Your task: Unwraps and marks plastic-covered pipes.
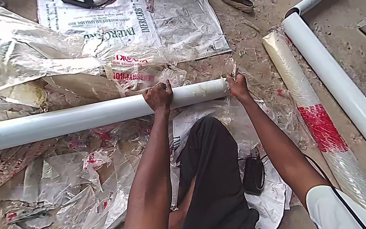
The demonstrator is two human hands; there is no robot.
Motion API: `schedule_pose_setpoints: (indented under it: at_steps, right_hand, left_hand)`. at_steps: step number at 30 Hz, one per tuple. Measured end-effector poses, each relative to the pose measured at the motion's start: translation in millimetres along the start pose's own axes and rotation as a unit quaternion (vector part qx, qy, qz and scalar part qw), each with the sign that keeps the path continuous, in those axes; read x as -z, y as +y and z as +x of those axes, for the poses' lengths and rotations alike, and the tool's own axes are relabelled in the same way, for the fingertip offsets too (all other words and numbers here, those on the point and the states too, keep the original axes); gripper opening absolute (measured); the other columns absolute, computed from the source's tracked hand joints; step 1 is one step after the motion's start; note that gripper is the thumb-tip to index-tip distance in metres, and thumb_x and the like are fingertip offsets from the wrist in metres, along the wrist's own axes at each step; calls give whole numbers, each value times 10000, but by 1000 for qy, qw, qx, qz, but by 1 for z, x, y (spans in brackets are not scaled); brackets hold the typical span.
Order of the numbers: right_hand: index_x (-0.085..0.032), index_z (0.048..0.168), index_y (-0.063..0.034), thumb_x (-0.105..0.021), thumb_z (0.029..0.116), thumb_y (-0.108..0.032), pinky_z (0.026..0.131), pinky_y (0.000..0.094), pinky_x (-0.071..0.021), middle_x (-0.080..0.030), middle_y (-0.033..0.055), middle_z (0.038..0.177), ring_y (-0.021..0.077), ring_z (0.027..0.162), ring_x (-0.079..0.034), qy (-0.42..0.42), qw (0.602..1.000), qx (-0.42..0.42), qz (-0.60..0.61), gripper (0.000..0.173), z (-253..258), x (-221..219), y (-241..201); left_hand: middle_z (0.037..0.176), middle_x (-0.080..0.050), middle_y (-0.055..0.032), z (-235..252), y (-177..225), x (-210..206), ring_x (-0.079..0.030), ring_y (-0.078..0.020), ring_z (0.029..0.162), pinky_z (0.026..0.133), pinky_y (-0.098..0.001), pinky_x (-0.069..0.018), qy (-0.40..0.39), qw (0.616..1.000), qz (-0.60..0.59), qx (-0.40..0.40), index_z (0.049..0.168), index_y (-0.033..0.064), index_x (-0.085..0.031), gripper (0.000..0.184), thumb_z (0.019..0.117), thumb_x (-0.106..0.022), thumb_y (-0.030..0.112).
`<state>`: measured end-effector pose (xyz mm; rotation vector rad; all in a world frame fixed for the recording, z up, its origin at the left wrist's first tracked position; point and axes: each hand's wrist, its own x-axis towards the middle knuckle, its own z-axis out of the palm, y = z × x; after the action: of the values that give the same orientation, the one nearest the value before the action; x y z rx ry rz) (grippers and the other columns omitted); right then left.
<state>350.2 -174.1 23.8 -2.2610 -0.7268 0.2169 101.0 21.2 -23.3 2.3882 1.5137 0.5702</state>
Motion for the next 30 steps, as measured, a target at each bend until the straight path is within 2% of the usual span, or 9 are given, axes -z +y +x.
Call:
schedule_pose_setpoints:
  at_steps: [2,5,7,10,13,16,19,26,30]
  right_hand:
    - [-614,1095,10,-524,1067,-269,724,313,-514,-610,58,883,98,748,-589,30,997,1,72,295,2,6,9]
    - [-657,1115,66,-617,1006,-475,864,534,-499,-669,225,972,316,912,-653,-38,996,53,-66,553,-3,15,0]
    - [-657,1148,46,-635,947,-606,839,656,-501,-682,272,1035,444,998,-671,-92,971,61,-211,682,0,10,-8]
    - [-660,1099,43,-575,1045,-367,847,679,-483,-678,295,1047,488,1034,-660,-138,953,85,-256,422,14,-1,-11]
    - [-655,1142,93,-532,1062,-218,933,639,-473,-673,311,1056,475,1034,-659,-128,965,116,-197,343,13,2,0]
    - [-638,1146,129,-519,1064,-210,922,611,-488,-673,326,1017,467,995,-671,-58,984,101,-136,369,-12,5,18]
    - [-631,1051,118,-555,1052,-184,776,582,-486,-626,283,873,411,816,-632,-19,991,72,-108,312,-63,10,41]
    - [-593,812,-23,-780,896,-154,568,371,-419,-522,62,679,144,586,-478,-16,999,-28,-7,244,-109,33,55]
    - [-599,901,-27,-754,938,-229,546,380,-419,-541,71,678,160,556,-475,-38,999,24,-13,257,-108,27,29]
  left_hand:
    - [858,-766,-103,-2,-2,-2,-737,-292,928,999,-552,-438,4,1000,3,2,827,96,-711,625,1071,-313,511]
    - [870,-764,-104,-3,-2,-1,-730,-286,924,999,-555,-424,1,1000,-3,0,828,98,-710,625,1072,-313,515]
    - [866,-762,-107,-3,-1,-2,-730,-290,918,987,-563,-430,1,1000,-4,-4,823,90,-701,623,1075,-313,508]
    - [878,-766,-104,-2,-3,-2,-734,-281,933,999,-554,-432,-4,1000,0,1,844,96,-710,615,1074,-318,512]
    - [926,-772,-118,4,1,6,-735,-304,978,983,-589,-441,-51,998,7,27,921,118,-737,600,1061,-321,528]
    - [1027,-763,-155,14,4,13,-713,-350,1057,953,-639,-442,-103,993,-4,55,989,121,-740,591,1052,-342,553]
    - [1062,-752,-185,25,8,20,-702,-390,1079,914,-655,-455,-124,990,-8,71,1019,98,-735,597,1059,-347,550]
    - [1097,-739,-213,31,13,18,-691,-409,1104,893,-669,-457,-124,989,7,77,1013,78,-730,603,1061,-351,546]
    - [1070,-749,-196,24,13,18,-699,-397,1087,898,-652,-460,-117,990,10,74,992,80,-732,596,1071,-335,518]
